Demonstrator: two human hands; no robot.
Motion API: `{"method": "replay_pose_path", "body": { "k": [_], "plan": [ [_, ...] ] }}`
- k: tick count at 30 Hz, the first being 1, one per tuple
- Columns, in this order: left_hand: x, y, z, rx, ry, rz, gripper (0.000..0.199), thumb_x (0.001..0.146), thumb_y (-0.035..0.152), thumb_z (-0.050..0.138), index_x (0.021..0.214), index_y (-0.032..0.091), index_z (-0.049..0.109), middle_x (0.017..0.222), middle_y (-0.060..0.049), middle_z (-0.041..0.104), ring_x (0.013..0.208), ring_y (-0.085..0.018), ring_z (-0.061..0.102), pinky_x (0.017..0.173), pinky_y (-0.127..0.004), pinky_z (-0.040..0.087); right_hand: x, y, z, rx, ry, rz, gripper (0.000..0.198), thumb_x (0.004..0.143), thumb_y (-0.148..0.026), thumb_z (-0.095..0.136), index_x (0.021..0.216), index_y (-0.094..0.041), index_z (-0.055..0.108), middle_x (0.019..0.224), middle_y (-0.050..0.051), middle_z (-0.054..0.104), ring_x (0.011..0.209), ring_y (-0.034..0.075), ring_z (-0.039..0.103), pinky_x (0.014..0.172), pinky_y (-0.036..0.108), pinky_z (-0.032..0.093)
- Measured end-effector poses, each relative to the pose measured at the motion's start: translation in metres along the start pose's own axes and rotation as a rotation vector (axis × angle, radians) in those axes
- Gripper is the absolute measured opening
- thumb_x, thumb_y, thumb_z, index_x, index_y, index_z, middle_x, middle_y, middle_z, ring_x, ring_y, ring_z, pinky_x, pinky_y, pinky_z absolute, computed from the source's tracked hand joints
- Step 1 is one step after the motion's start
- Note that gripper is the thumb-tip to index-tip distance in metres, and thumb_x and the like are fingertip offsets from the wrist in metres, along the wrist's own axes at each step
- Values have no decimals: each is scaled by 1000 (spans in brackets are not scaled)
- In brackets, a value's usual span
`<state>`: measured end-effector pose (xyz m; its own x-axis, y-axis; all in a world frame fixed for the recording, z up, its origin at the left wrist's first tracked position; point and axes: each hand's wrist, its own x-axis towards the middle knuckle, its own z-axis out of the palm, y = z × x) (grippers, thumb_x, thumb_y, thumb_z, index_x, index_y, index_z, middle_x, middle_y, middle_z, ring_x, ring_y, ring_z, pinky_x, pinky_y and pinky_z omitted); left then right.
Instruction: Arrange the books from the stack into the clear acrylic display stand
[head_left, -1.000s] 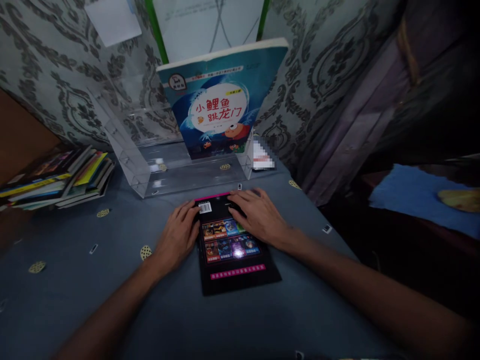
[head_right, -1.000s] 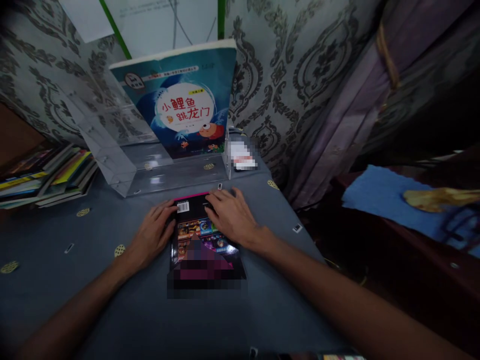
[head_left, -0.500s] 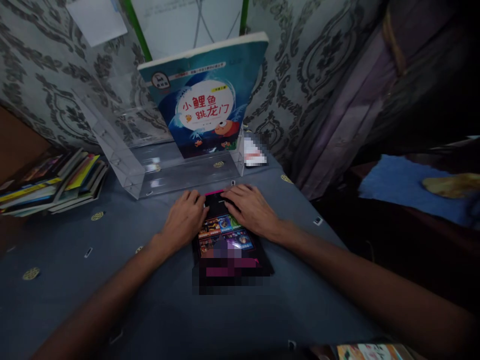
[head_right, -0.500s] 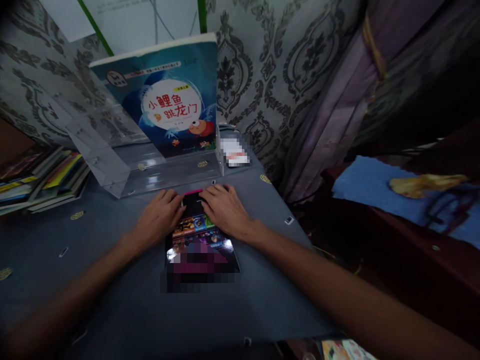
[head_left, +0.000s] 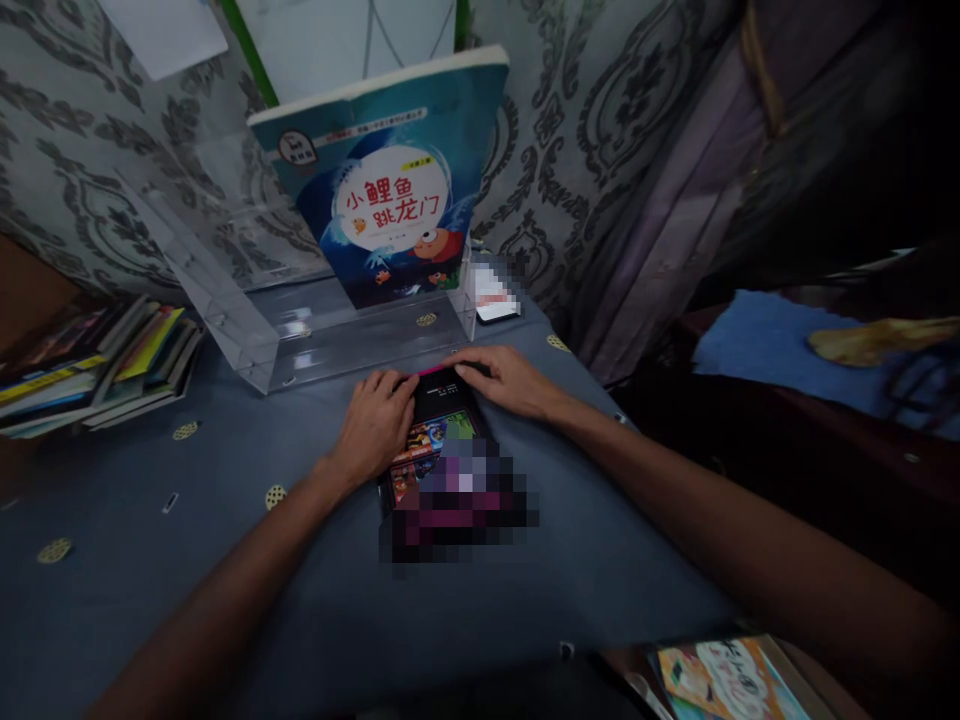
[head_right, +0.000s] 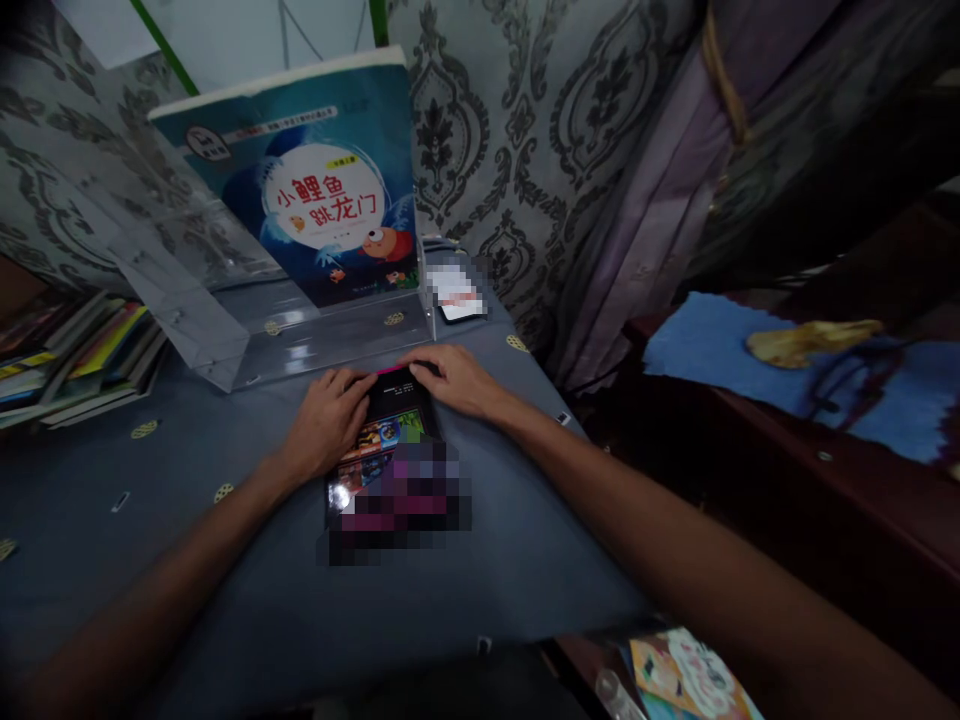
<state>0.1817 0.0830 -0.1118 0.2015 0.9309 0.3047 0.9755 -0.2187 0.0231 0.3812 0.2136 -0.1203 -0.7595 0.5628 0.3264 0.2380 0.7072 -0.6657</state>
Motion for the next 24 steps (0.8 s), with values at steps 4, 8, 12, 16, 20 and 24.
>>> {"method": "replay_pose_path", "body": {
  "k": [4, 8, 12, 16, 20, 24],
  "plan": [
    [7, 0, -3, 7, -57, 72, 39, 103, 27, 41, 135, 15, 57, 132, -13, 62, 115, -30, 54, 92, -46, 47, 1, 5, 1, 61, 34, -3, 36, 97, -21, 47, 127, -18, 66, 117, 9, 76, 110, 22, 69, 98, 42, 53],
    [15, -1, -4, -1, -119, 133, 42, 103, 34, 41, 139, 18, 56, 134, -12, 60, 118, -29, 53, 96, -47, 45, 2, 8, 2, 64, 36, 4, 37, 98, -20, 44, 130, -19, 63, 111, 7, 77, 109, 22, 70, 100, 43, 52],
    [21, 2, -3, -24, -139, 168, 44, 103, 38, 41, 144, 25, 54, 138, -12, 56, 123, -30, 49, 98, -49, 44, 2, 7, 1, 29, 41, 9, 36, 98, -20, 45, 129, -18, 64, 116, 9, 76, 113, 23, 69, 101, 44, 51],
    [23, 8, -1, -64, -136, 209, 44, 103, 40, 40, 142, 26, 56, 139, -12, 54, 123, -31, 47, 99, -50, 42, 2, 5, 0, 52, 18, 3, 37, 98, -18, 43, 129, -14, 63, 116, 11, 76, 112, 23, 70, 100, 43, 52],
    [19, 11, -2, -93, -143, 235, 44, 104, 42, 38, 141, 27, 57, 139, -13, 53, 124, -31, 46, 100, -52, 42, 1, 4, 1, 53, 28, 10, 36, 97, -18, 45, 127, -17, 65, 114, 9, 77, 110, 22, 70, 99, 41, 53],
    [15, 12, -4, -128, -152, 290, 44, 105, 42, 36, 141, 29, 57, 139, -12, 53, 124, -30, 46, 103, -51, 41, 0, 2, 2, 55, 36, 27, 36, 96, -18, 47, 127, -15, 66, 119, 11, 75, 110, 22, 70, 98, 40, 54]
  ]
}}
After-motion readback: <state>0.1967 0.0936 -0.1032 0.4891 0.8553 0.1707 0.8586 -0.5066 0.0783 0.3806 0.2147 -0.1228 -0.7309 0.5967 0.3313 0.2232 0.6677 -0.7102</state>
